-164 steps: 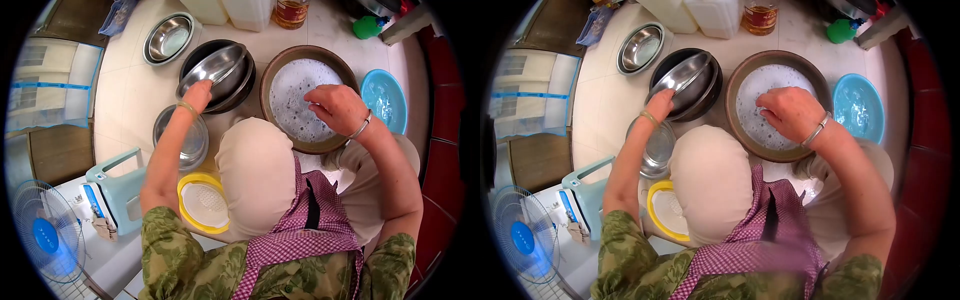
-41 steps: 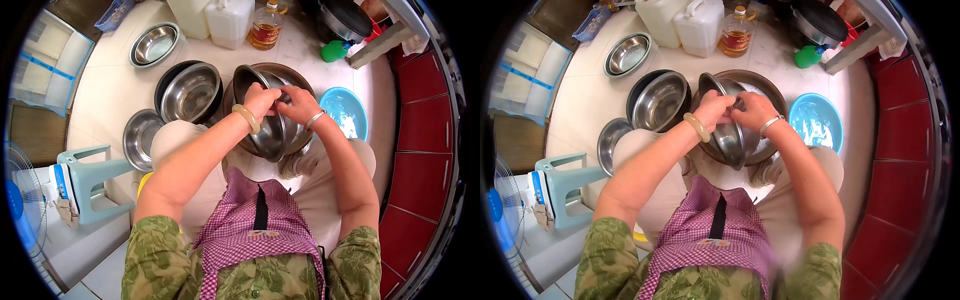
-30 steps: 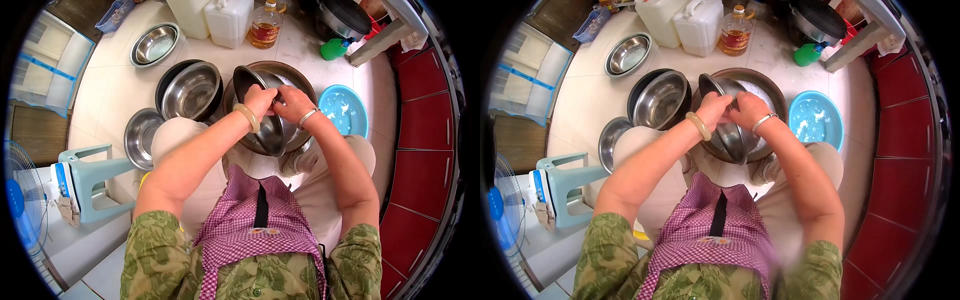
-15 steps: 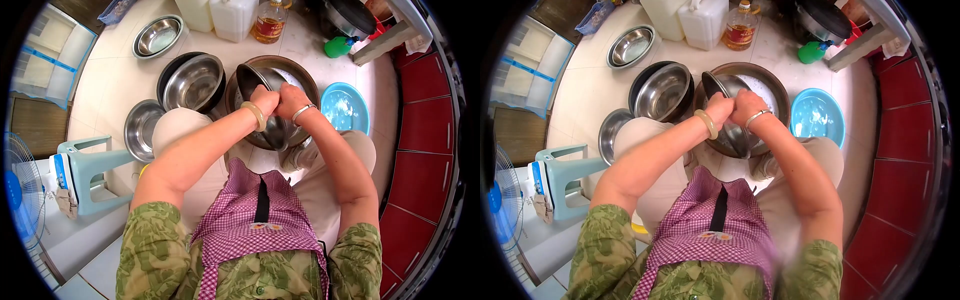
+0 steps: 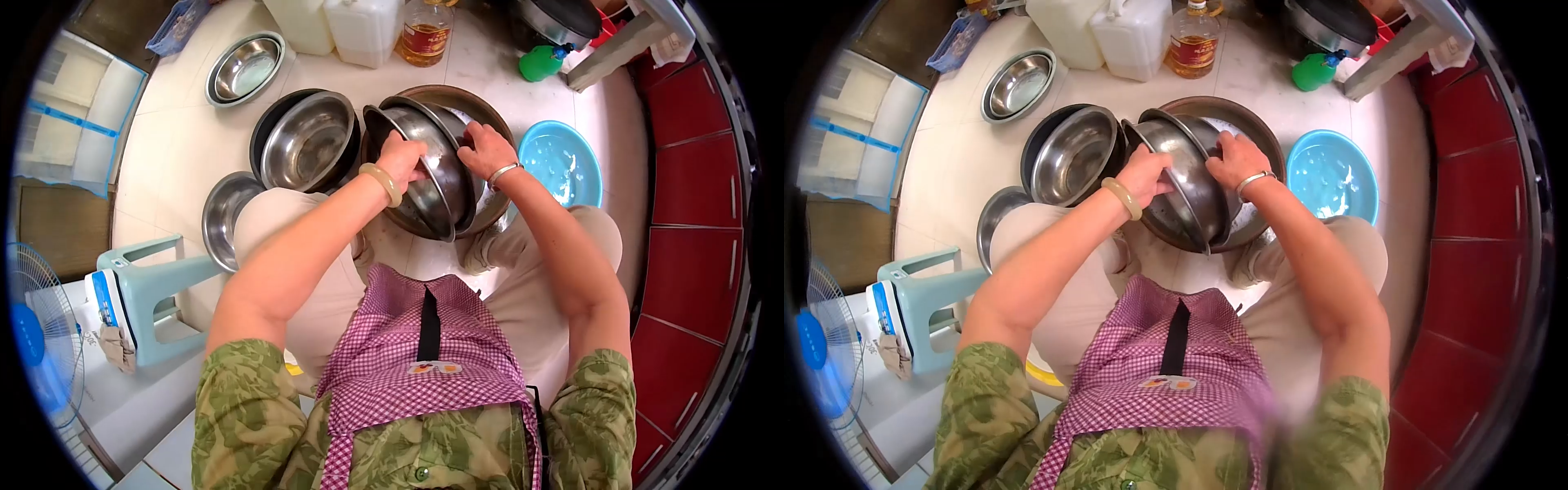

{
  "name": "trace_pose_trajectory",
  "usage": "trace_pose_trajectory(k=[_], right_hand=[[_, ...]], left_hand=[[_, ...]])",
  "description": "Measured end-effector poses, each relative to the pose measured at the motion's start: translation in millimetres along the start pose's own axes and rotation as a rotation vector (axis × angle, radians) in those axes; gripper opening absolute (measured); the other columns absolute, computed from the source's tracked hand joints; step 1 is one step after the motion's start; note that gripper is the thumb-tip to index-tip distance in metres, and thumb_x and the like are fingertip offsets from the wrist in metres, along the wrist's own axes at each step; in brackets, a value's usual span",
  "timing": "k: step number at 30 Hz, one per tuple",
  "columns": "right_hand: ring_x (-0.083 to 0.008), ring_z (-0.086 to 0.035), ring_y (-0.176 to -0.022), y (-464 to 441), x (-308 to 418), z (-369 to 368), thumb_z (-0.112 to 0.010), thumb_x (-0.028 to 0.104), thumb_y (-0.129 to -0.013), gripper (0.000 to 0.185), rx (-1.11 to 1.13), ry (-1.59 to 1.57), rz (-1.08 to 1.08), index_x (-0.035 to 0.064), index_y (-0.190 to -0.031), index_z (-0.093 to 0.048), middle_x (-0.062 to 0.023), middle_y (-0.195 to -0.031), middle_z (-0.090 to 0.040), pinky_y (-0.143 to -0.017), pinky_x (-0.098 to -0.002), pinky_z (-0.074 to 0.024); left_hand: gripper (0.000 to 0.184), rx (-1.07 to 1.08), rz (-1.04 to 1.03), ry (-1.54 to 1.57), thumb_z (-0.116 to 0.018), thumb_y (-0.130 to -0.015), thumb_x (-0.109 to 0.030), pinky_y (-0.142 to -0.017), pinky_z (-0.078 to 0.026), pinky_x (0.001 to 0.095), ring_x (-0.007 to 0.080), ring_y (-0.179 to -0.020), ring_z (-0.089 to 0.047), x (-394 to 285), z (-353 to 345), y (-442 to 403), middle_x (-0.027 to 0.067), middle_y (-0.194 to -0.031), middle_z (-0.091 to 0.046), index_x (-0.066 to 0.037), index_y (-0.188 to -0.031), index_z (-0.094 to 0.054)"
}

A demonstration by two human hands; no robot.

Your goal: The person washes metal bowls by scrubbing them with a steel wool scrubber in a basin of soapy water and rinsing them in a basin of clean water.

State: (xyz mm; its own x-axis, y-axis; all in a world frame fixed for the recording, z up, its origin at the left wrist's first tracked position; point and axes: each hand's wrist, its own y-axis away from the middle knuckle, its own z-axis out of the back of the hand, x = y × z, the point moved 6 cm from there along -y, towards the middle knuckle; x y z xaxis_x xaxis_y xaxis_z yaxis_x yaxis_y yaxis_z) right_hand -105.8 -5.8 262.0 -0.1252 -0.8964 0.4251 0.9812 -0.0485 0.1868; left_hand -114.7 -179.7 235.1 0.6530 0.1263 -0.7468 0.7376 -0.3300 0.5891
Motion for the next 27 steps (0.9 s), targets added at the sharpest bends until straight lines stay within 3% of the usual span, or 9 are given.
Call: trace_pose_trajectory(k=[4, 5, 9, 12, 16, 17, 21, 24, 27], right_hand=[[-0.0401, -0.056, -0.094, 20, 28, 15, -0.06, 0.027, -0.07, 0.036, 0.021, -0.029, 0.173, 0.003, -0.097, -0.059, -0.0213, -0.098, -0.056, -0.086, -0.0439, -0.0455], [-0.0389, -0.056, -0.091, 20, 24, 8, -0.061, 0.023, -0.069, 0.028, -0.124, -0.035, 0.202, 0.0026, -0.087, -0.061, -0.0195, -0.097, -0.055, -0.084, -0.0432, -0.0464], [-0.0359, -0.057, -0.088, 0, -2, 5, -0.061, 0.018, -0.068, 0.016, -0.103, -0.005, 0.081, 0.0019, -0.07, -0.06, -0.0166, -0.093, -0.056, -0.078, -0.0428, -0.0478], [-0.0374, -0.059, -0.084, -4, -12, 50, -0.061, 0.021, -0.072, 0.02, -0.266, -0.118, -0.062, 0.001, -0.077, -0.062, -0.0193, -0.086, -0.062, -0.076, -0.0426, -0.0484], [-0.0325, -0.062, -0.073, -11, -63, 107, -0.06, 0.026, -0.074, 0.026, -0.506, 0.021, -0.012, 0.0007, -0.079, -0.063, -0.0195, -0.075, -0.064, -0.071, -0.0398, -0.0485], [-0.0296, -0.062, -0.072, -8, -76, 118, -0.059, 0.026, -0.074, 0.026, -0.654, 0.018, 0.114, 0.0009, -0.08, -0.064, -0.0185, -0.074, -0.064, -0.07, -0.0385, -0.0484], [-0.0196, -0.059, -0.071, -20, -152, 131, -0.059, 0.025, -0.075, 0.027, -0.677, -0.148, -0.07, 0.0014, -0.085, -0.067, -0.0103, -0.077, -0.065, -0.069, -0.033, -0.0475], [-0.0193, -0.059, -0.072, -20, -184, 135, -0.06, 0.023, -0.075, 0.026, -0.737, -0.271, -0.124, 0.0012, -0.087, -0.067, -0.0081, -0.079, -0.065, -0.068, -0.0321, -0.0472], [-0.02, -0.059, -0.072, -17, -212, 138, -0.06, 0.019, -0.074, 0.025, -0.816, -0.437, -0.288, -0.0005, -0.088, -0.067, -0.0085, -0.081, -0.065, -0.068, -0.0312, -0.0473]], left_hand=[[0.034, 0.069, 0.017, -0.036, -0.047, -0.08, 0.0, -0.079, -0.052, 0.0456, 0.0233, -0.089, -0.063, -2, -4, -1, 0.0101, -0.102, -0.063, -0.005, -0.114, -0.052], [0.036, 0.101, -0.012, -0.005, -0.052, -0.078, 0.002, -0.071, -0.056, 0.0485, 0.0263, -0.087, -0.064, -3, -5, 1, 0.0119, -0.102, -0.06, -0.003, -0.113, -0.046], [0.033, 0.095, -0.033, -0.097, -0.048, -0.081, -0.002, -0.072, -0.057, 0.044, 0.0239, -0.088, -0.065, -30, -11, 25, 0.011, -0.103, -0.063, -0.004, -0.114, -0.048], [0.024, 0.016, -0.12, -0.026, -0.05, -0.088, -0.008, -0.082, -0.053, 0.0396, 0.022, -0.091, -0.062, -58, 11, 31, 0.0101, -0.101, -0.062, 0.0, -0.111, -0.051], [0.032, 0.248, -0.204, 0.085, -0.048, -0.099, -0.026, -0.084, -0.053, 0.0364, 0.0228, -0.091, -0.065, -98, 43, 26, 0.0129, -0.103, -0.066, 0.002, -0.11, -0.058], [0.033, 0.242, -0.234, 0.124, -0.048, -0.099, -0.027, -0.085, -0.052, 0.0366, 0.023, -0.092, -0.064, -104, 50, 26, 0.0131, -0.104, -0.065, 0.003, -0.111, -0.057], [0.034, 0.033, -0.368, 0.142, -0.048, -0.099, -0.027, -0.087, -0.051, 0.0379, 0.0241, -0.098, -0.062, -125, 80, 21, 0.0144, -0.109, -0.063, 0.003, -0.114, -0.056], [0.031, -0.097, -0.481, 0.162, -0.051, -0.098, -0.026, -0.085, -0.05, 0.0351, 0.0209, -0.093, -0.062, -144, 95, 26, 0.0109, -0.104, -0.063, 0.002, -0.109, -0.057], [0.031, -0.05, -0.503, 0.215, -0.053, -0.097, -0.026, -0.087, -0.05, 0.0364, 0.0226, -0.097, -0.061, -163, 106, 33, 0.0122, -0.107, -0.063, 0.002, -0.111, -0.057]])
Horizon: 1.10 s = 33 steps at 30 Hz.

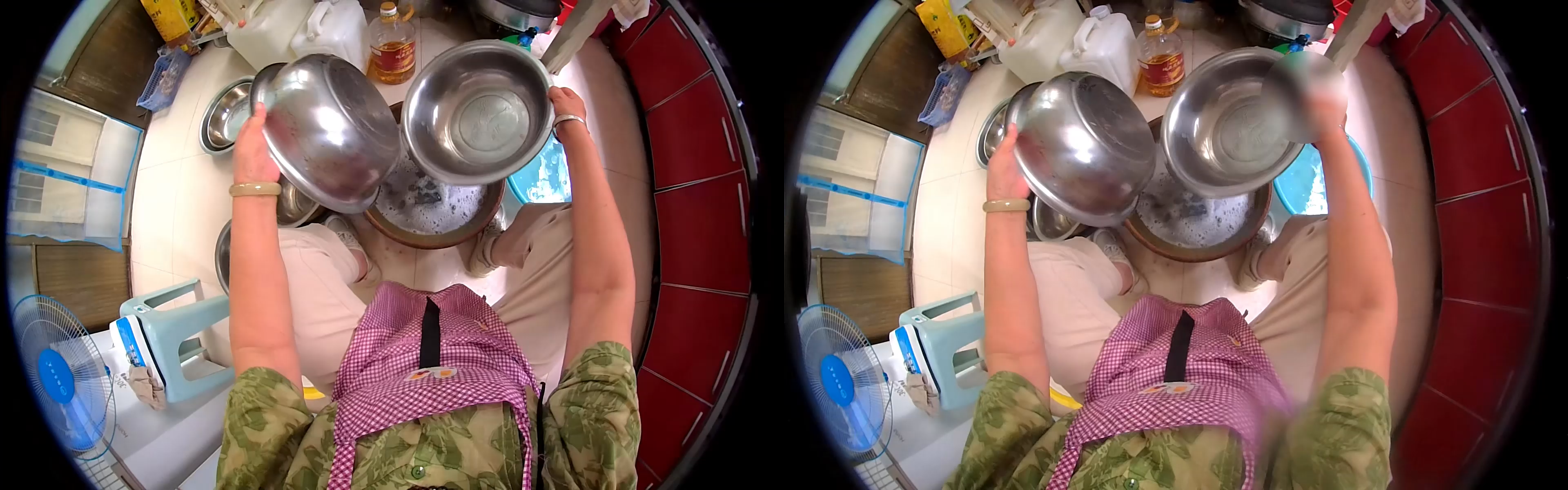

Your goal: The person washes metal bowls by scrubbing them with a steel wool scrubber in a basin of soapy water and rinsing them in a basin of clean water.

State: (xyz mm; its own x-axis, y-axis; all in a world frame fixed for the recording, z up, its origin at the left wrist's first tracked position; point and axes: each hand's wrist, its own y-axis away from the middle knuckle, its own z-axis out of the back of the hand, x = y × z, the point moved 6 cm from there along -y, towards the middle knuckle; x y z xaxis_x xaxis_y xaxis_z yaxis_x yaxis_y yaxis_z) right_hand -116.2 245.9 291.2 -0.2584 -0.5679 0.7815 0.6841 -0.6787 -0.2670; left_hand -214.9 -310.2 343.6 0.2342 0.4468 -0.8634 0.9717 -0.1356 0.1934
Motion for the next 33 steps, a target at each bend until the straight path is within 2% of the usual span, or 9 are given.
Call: trace_pose_trajectory(k=[4, 7, 16, 17, 21, 23, 24, 28, 33], right_hand=[[-0.026, -0.062, -0.075, 12, -20, -2, -0.059, 0.013, -0.079, 0.022, -0.002, -0.502, -0.394, -0.0038, -0.093, -0.06, -0.0122, -0.081, -0.062, -0.068, -0.0414, -0.0553], [-0.0276, -0.064, -0.081, 17, -17, -18, -0.055, 0.014, -0.084, 0.017, 0.023, -0.512, -0.416, -0.0021, -0.091, -0.057, -0.012, -0.085, -0.061, -0.07, -0.0476, -0.0576], [-0.0215, -0.063, -0.073, 66, 33, -106, -0.06, 0.014, -0.081, 0.02, 0.289, -0.395, -0.305, 0.0004, -0.096, -0.058, -0.0079, -0.084, -0.061, -0.065, -0.0408, -0.058], [-0.0213, -0.062, -0.071, 96, 63, -116, -0.061, 0.014, -0.08, 0.02, 0.312, -0.594, -0.566, 0.0005, -0.095, -0.058, -0.0078, -0.083, -0.061, -0.065, -0.0399, -0.0577], [-0.0177, -0.06, -0.059, 145, 72, -226, -0.067, 0.022, -0.072, 0.023, 0.414, -0.473, -0.438, 0.0014, -0.083, -0.067, -0.0087, -0.068, -0.062, -0.057, -0.0347, -0.0518], [-0.0203, -0.056, -0.068, 191, 100, -272, -0.067, 0.015, -0.076, 0.015, 0.48, -0.512, -0.492, 0.0032, -0.083, -0.06, -0.0072, -0.075, -0.053, -0.059, -0.0357, -0.0566], [-0.0229, -0.061, -0.059, 219, 120, -280, -0.066, 0.024, -0.074, 0.021, 0.409, -0.504, -0.565, 0.0032, -0.078, -0.066, -0.0113, -0.071, -0.066, -0.059, -0.0378, -0.0498], [-0.0376, -0.063, -0.074, 281, 138, -340, -0.063, 0.022, -0.074, 0.021, 0.361, -0.225, -0.357, 0.0009, -0.077, -0.064, -0.021, -0.078, -0.065, -0.071, -0.0425, -0.0487], [-0.0306, -0.064, -0.073, 308, 153, -362, -0.065, 0.024, -0.076, 0.024, 0.422, -0.203, -0.238, 0.0014, -0.083, -0.066, -0.0177, -0.078, -0.066, -0.07, -0.0389, -0.0499]], left_hand=[[0.036, -0.246, -0.073, 0.09, -0.049, -0.098, -0.025, -0.094, -0.046, 0.0389, 0.0251, -0.106, -0.058, -18, 24, -1, 0.0142, -0.117, -0.059, 0.005, -0.119, -0.052], [0.038, -0.312, -0.179, 0.213, -0.043, -0.1, -0.024, -0.1, -0.042, 0.044, 0.0285, -0.114, -0.053, -35, 33, 0, 0.0165, -0.126, -0.053, 0.004, -0.125, -0.046], [0.031, -0.469, -0.361, 0.607, -0.04, -0.101, -0.02, -0.105, -0.037, 0.053, 0.0307, -0.121, -0.049, -78, 58, 16, 0.0143, -0.131, -0.051, -0.001, -0.124, -0.049], [0.031, -0.451, -0.388, 0.632, -0.04, -0.101, -0.02, -0.105, -0.037, 0.053, 0.0306, -0.121, -0.049, -82, 63, 13, 0.0143, -0.131, -0.051, -0.001, -0.123, -0.049], [0.033, -0.468, -0.377, 0.579, -0.04, -0.101, -0.024, -0.104, -0.038, 0.0522, 0.0302, -0.121, -0.049, -87, 55, 22, 0.0141, -0.13, -0.051, -0.001, -0.124, -0.05], [0.033, -0.456, -0.363, 0.517, -0.041, -0.101, -0.025, -0.104, -0.039, 0.052, 0.0302, -0.119, -0.05, -87, 49, 25, 0.0145, -0.129, -0.052, -0.002, -0.123, -0.05], [0.033, -0.448, -0.356, 0.482, -0.041, -0.101, -0.025, -0.103, -0.039, 0.0518, 0.0302, -0.119, -0.051, -86, 47, 25, 0.0147, -0.129, -0.052, -0.002, -0.123, -0.051], [0.033, -0.383, -0.285, 0.44, -0.044, -0.1, -0.025, -0.1, -0.042, 0.0505, 0.0295, -0.114, -0.053, -67, 28, 14, 0.0156, -0.125, -0.054, 0.0, -0.121, -0.051], [0.032, -0.293, -0.152, 0.433, -0.047, -0.099, -0.024, -0.096, -0.045, 0.044, 0.0279, -0.106, -0.056, -45, 11, -3, 0.0142, -0.117, -0.058, 0.002, -0.118, -0.051]])
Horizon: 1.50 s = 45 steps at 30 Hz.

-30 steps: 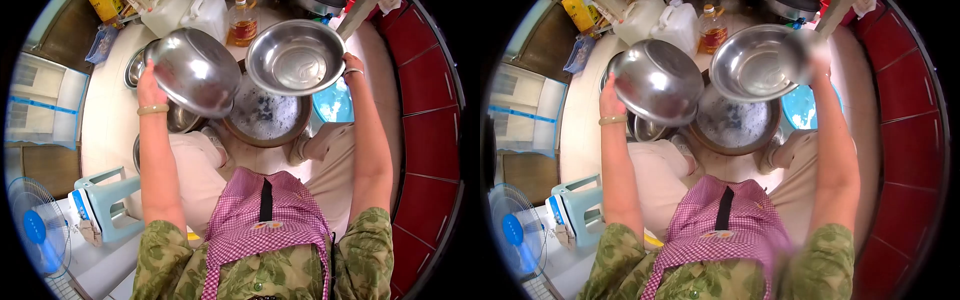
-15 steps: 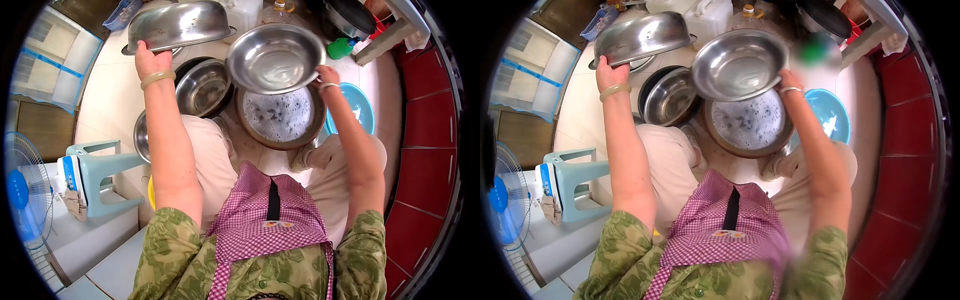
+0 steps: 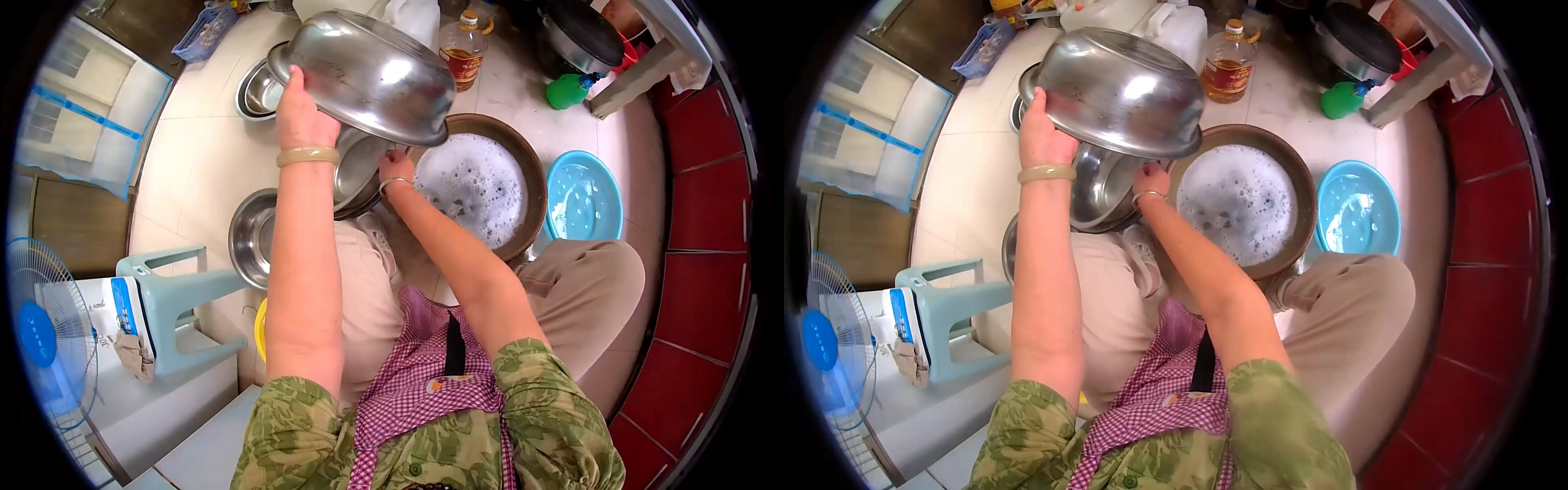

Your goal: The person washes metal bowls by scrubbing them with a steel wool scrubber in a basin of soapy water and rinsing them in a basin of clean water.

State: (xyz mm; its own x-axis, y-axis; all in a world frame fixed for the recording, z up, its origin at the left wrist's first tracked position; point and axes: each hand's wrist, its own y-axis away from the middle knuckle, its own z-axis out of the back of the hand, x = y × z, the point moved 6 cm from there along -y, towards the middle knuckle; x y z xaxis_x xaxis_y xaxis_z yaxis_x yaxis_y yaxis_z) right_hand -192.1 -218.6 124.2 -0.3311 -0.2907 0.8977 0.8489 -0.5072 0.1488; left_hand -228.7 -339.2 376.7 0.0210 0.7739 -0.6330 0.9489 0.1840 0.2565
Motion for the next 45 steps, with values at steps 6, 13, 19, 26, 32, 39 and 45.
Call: trace_pose_trajectory(k=[6, 13, 19, 26, 32, 39, 45], right_hand=[[-0.0154, -0.066, -0.068, -8, -53, 22, -0.066, 0.019, -0.082, 0.016, 0.372, -0.203, -0.113, 0.0044, -0.089, -0.066, -0.0065, -0.077, -0.067, -0.058, -0.0296, -0.051], [-0.0335, -0.064, -0.094, -43, -203, 231, -0.058, 0.019, -0.076, 0.021, 0.035, 0.54, -0.157, 0.0104, -0.091, -0.07, -0.0169, -0.094, -0.068, -0.084, -0.04, -0.0504], [-0.0326, -0.057, -0.111, -42, -235, 258, -0.06, 0.014, -0.075, 0.041, 0.148, 0.631, -0.34, 0.0097, -0.116, -0.061, -0.0191, -0.116, -0.061, -0.096, -0.0399, -0.0451], [-0.0401, -0.053, -0.115, -76, -269, 226, -0.07, 0.027, -0.068, 0.072, -0.071, 0.616, -0.331, 0.01, -0.133, -0.045, -0.022, -0.126, -0.054, -0.099, -0.0435, -0.0428], [-0.039, -0.058, -0.107, -93, -318, 206, -0.069, 0.037, -0.066, 0.052, 0.132, 0.593, -0.451, 0.0013, -0.103, -0.06, -0.0236, -0.111, -0.062, -0.093, -0.0417, -0.0464], [-0.0392, -0.059, -0.099, -80, -312, 230, -0.062, 0.037, -0.073, 0.044, 0.055, 0.233, -0.394, 0.0019, -0.099, -0.064, -0.0219, -0.098, -0.066, -0.086, -0.0405, -0.047], [-0.0368, -0.059, -0.094, -61, -237, 193, -0.063, 0.039, -0.077, 0.045, 0.654, 0.367, -0.295, 0.0001, -0.1, -0.062, -0.0203, -0.102, -0.064, -0.087, -0.0408, -0.0455]], left_hand=[[0.026, 0.148, 0.093, -0.088, -0.05, -0.098, -0.023, -0.09, -0.048, 0.0402, 0.0238, -0.097, -0.058, 32, -28, 5, 0.0096, -0.106, -0.061, 0.0, -0.111, -0.056], [0.029, 0.308, 0.174, -0.259, -0.051, -0.098, -0.023, -0.088, -0.049, 0.0384, 0.0233, -0.098, -0.06, 80, -39, 28, 0.0114, -0.107, -0.062, 0.003, -0.109, -0.057], [0.032, 0.283, 0.328, -0.455, -0.046, -0.099, -0.023, -0.087, -0.051, 0.0385, 0.0245, -0.094, -0.063, 128, -39, 46, 0.0138, -0.106, -0.063, 0.005, -0.11, -0.057], [0.034, 0.222, 0.549, -0.546, -0.048, -0.099, -0.028, -0.089, -0.05, 0.0377, 0.0217, -0.099, -0.062, 154, -42, 65, 0.0111, -0.111, -0.062, 0.001, -0.115, -0.055], [0.049, 0.235, 0.549, -0.681, -0.049, -0.097, -0.042, -0.092, -0.048, 0.0354, 0.02, -0.105, -0.059, 173, -30, 50, 0.0087, -0.117, -0.06, 0.0, -0.123, -0.053], [0.054, 0.386, 0.606, -0.569, -0.044, -0.097, -0.047, -0.092, -0.048, 0.0356, 0.021, -0.105, -0.058, 170, -46, 57, 0.0092, -0.118, -0.06, -0.001, -0.125, -0.051], [0.051, 0.371, 0.462, -0.573, -0.041, -0.1, -0.042, -0.092, -0.048, 0.0341, 0.0202, -0.103, -0.06, 157, -54, 57, 0.012, -0.116, -0.061, 0.003, -0.121, -0.053]])
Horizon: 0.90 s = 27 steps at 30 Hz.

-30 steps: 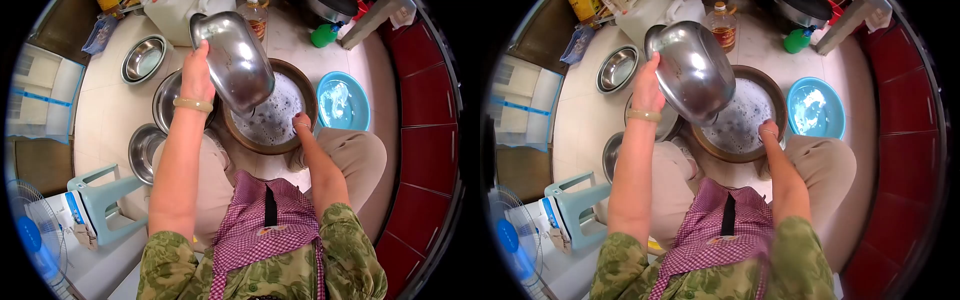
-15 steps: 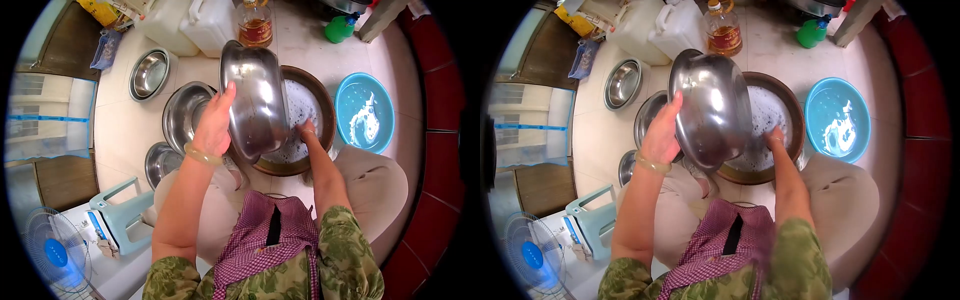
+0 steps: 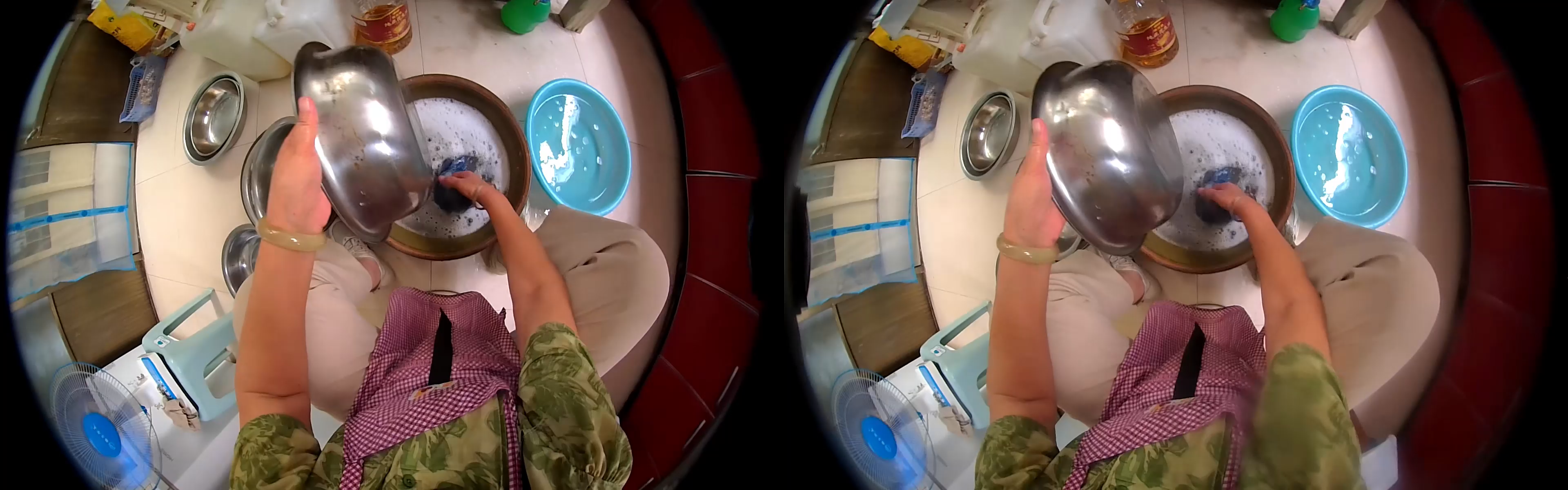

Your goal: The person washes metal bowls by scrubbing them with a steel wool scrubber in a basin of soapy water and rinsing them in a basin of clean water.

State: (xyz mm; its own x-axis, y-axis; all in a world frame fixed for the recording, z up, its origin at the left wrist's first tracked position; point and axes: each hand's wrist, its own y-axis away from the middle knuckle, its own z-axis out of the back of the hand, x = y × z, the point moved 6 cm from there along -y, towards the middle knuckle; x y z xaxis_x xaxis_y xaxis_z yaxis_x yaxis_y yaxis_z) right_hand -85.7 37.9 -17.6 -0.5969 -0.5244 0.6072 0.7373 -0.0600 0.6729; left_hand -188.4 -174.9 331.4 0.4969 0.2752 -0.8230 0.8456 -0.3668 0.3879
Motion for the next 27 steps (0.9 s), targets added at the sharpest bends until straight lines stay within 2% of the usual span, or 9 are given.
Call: trace_pose_trajectory(k=[1, 4, 7, 10, 13, 16, 18, 23, 27], right_hand=[[-0.0362, -0.059, -0.094, 7, 16, -3, -0.063, 0.038, -0.078, 0.045, 0.052, 0.147, -0.014, 0.0005, -0.103, -0.061, -0.02, -0.106, -0.063, -0.087, -0.0406, -0.0453], [-0.0349, -0.055, -0.105, 11, 59, 7, -0.062, 0.04, -0.079, 0.055, -0.489, 0.746, 0.154, 0.0049, -0.122, -0.055, -0.0177, -0.122, -0.055, -0.088, -0.0408, -0.0453], [-0.0295, -0.045, -0.122, 0, 100, -24, -0.055, 0.019, -0.082, 0.042, -0.283, 0.539, 0.327, 0.0181, -0.124, -0.058, -0.0087, -0.139, -0.044, -0.097, -0.0401, -0.0415], [-0.0288, -0.047, -0.12, -23, 87, -85, -0.053, 0.021, -0.085, 0.037, -0.385, 0.785, 0.388, 0.0194, -0.121, -0.06, -0.0071, -0.14, -0.043, -0.097, -0.0449, -0.0402], [-0.0266, -0.046, -0.123, -18, 81, -96, -0.052, 0.022, -0.088, 0.034, -0.03, 0.904, 0.126, 0.0177, -0.121, -0.06, -0.0059, -0.136, -0.048, -0.097, -0.0484, -0.0397], [-0.0271, -0.04, -0.131, -14, 72, -103, -0.05, 0.041, -0.086, 0.059, 0.161, 1.046, 0.105, 0.0113, -0.137, -0.048, -0.0081, -0.139, -0.048, -0.104, -0.0418, -0.0351], [-0.0258, -0.046, -0.127, -5, 81, -89, -0.052, 0.039, -0.085, 0.056, -0.148, 0.941, 0.183, 0.0123, -0.134, -0.051, -0.0075, -0.135, -0.052, -0.1, -0.0407, -0.0391], [-0.0272, -0.061, -0.108, 38, 97, -36, -0.055, 0.033, -0.082, 0.04, -0.188, 0.369, 0.222, 0.0146, -0.117, -0.062, -0.0099, -0.118, -0.063, -0.089, -0.0396, -0.0479], [-0.0339, -0.062, -0.094, -36, 8, -58, -0.062, 0.03, -0.076, 0.027, -0.421, 0.109, 0.108, 0.01, -0.094, -0.066, -0.0155, -0.101, -0.066, -0.083, -0.0419, -0.0485]], left_hand=[[0.052, 0.011, -0.001, -0.003, -0.041, -0.1, -0.043, -0.092, -0.048, 0.0347, 0.0209, -0.104, -0.06, -3, 1, 2, 0.0118, -0.117, -0.061, 0.002, -0.123, -0.052], [0.052, 0.006, -0.018, -0.005, -0.041, -0.1, -0.043, -0.093, -0.048, 0.0366, 0.0233, -0.107, -0.058, -13, 8, 6, 0.0122, -0.121, -0.058, 0.001, -0.127, -0.048], [0.053, -0.092, -0.022, -0.005, -0.041, -0.1, -0.043, -0.094, -0.047, 0.0368, 0.0236, -0.109, -0.057, -16, 9, 7, 0.0127, -0.123, -0.057, 0.001, -0.129, -0.047], [0.053, -0.005, -0.035, -0.06, -0.04, -0.1, -0.043, -0.096, -0.046, 0.0373, 0.0236, -0.111, -0.056, -15, 4, 8, 0.013, -0.125, -0.056, 0.001, -0.13, -0.046], [0.054, -0.083, -0.029, -0.057, -0.04, -0.1, -0.043, -0.098, -0.045, 0.0379, 0.0236, -0.113, -0.055, -14, 8, 2, 0.0132, -0.127, -0.055, 0.001, -0.131, -0.044], [0.054, -0.085, -0.004, -0.027, -0.04, -0.1, -0.043, -0.098, -0.044, 0.0381, 0.0238, -0.113, -0.055, -14, 5, 1, 0.0133, -0.127, -0.055, 0.001, -0.131, -0.044], [0.053, -0.057, 0.016, 0.001, -0.039, -0.1, -0.042, -0.098, -0.044, 0.0379, 0.0239, -0.112, -0.056, -14, 6, 0, 0.0134, -0.126, -0.056, 0.001, -0.13, -0.045], [0.051, 0.013, 0.025, 0.035, -0.037, -0.101, -0.041, -0.096, -0.045, 0.037, 0.023, -0.109, -0.058, -14, -1, 3, 0.013, -0.121, -0.058, 0.002, -0.127, -0.048], [0.048, 0.038, 0.015, 0.044, -0.037, -0.102, -0.038, -0.092, -0.048, 0.0354, 0.0211, -0.104, -0.06, -9, -1, 5, 0.0119, -0.116, -0.061, 0.004, -0.123, -0.052]])
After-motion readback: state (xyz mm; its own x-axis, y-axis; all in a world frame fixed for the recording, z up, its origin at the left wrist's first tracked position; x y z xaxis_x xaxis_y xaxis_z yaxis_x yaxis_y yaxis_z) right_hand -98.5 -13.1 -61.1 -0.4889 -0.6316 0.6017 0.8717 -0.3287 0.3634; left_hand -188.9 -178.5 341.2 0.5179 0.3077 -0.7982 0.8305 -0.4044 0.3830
